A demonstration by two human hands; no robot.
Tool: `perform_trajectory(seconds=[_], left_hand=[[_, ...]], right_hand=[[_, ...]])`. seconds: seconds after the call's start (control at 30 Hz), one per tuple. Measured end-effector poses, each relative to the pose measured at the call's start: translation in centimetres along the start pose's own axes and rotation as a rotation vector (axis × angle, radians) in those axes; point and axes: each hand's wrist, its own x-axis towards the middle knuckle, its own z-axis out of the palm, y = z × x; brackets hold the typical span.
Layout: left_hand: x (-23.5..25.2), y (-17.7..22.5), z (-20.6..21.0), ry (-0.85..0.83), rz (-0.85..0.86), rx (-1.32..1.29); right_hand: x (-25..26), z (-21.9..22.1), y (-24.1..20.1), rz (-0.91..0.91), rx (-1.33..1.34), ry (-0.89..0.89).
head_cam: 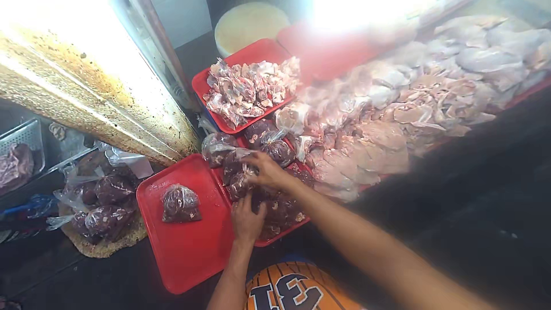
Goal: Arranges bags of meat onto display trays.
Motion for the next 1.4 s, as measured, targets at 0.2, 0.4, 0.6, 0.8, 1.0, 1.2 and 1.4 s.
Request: perform_trajectory(seconds=[0.2, 0.4, 0.6, 0.8, 1.0, 1.2, 1.4], left_hand=[[2.8, -0.6, 1.0, 0.358, 0.206, 0.266], [6.0, -1.0, 2.0, 0.201, -0.007, 0.245], [7.1, -0.5, 2.1, 0.235, -0.162, 0.139], [6.8, 0.5, 1.5, 0.163, -0.188, 0.211], [6.6, 0.1, 2.3, 0.208, -0.149, 0.219], [6.9, -0.1, 2.2, 0.206, -0.158, 0.214], [6.7, -0.3, 2.8, 0.237, -0.152, 0.174]], right_hand=[[5.9, 2.1, 1.0, 0.124, 0.029, 0.085], [9.0, 2.2, 0.8, -0.012, -0.03, -0.091], [4.2, -2.9, 2.5, 0.089, -0.031, 0.255], [5.6, -6.2, 6.4, 0.353, -0.132, 0.409], [11.5, -4.3, 4.7, 0.608, -0.276, 0.23], [9.8, -5.6, 4.2, 0.641, -0.119, 0.208], [7.3, -3.7, 4.6, 0.514, -0.086, 0.404]])
